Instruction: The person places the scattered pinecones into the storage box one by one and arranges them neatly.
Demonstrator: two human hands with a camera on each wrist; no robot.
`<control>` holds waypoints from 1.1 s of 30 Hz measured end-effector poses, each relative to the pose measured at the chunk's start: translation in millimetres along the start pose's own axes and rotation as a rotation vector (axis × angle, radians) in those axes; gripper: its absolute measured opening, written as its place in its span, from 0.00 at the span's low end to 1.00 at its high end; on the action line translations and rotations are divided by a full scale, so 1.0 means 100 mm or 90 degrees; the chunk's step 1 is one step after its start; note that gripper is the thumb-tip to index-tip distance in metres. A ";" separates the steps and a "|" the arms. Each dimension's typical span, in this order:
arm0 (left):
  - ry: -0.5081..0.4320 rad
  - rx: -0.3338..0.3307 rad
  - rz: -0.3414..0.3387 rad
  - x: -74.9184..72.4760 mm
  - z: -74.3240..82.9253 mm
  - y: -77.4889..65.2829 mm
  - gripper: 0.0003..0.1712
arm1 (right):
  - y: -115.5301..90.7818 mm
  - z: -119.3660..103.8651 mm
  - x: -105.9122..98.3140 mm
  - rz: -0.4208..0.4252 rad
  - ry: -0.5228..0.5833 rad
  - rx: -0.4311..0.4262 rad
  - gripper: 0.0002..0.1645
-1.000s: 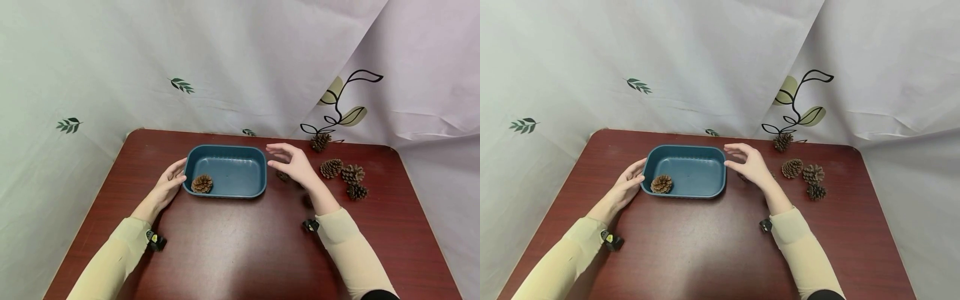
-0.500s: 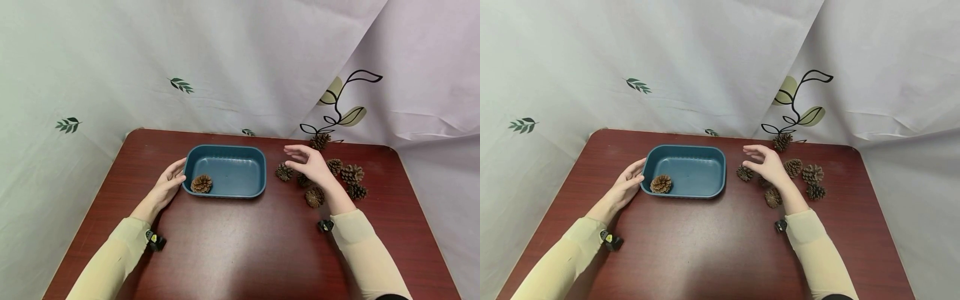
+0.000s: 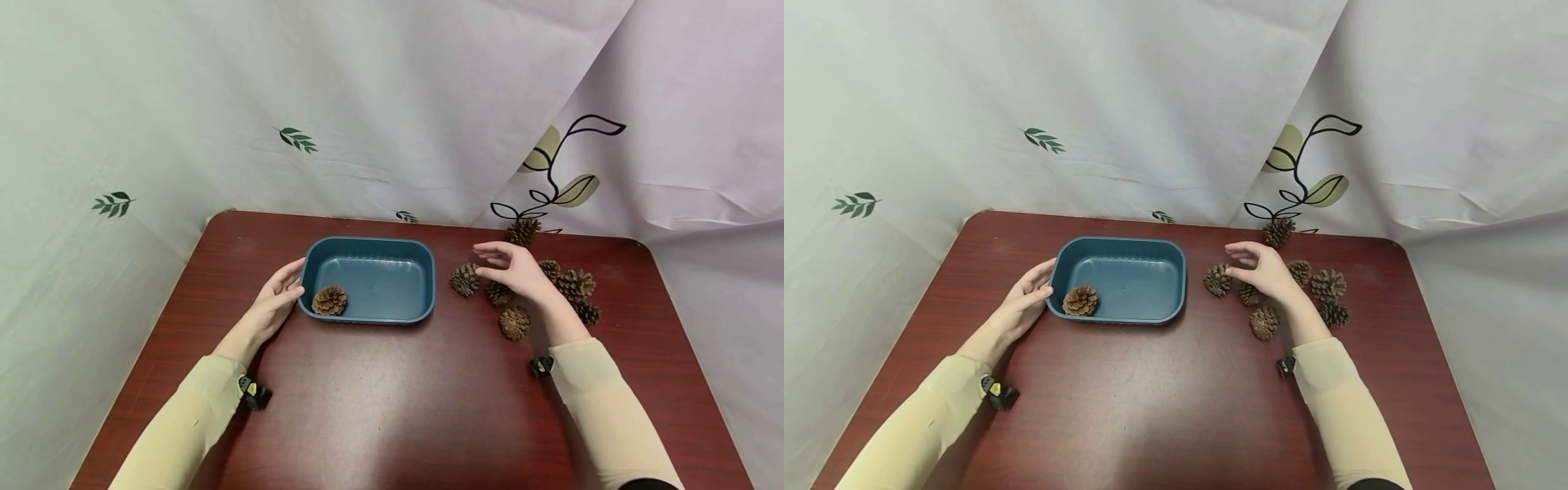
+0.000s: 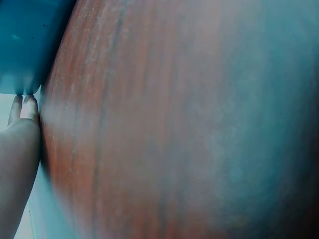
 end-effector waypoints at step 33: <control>0.002 0.005 0.000 -0.02 -0.02 0.03 0.33 | 0.12 0.39 0.13 -0.171 0.001 0.042 0.36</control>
Point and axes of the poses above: each hand's wrist, its own y-axis towards the middle knuckle, its own x-axis out of the palm, z = x × y, the point moved 8 cm from there along y, towards the middle knuckle, and after that the axes turned 10 degrees about z, right-handed, at the moved point
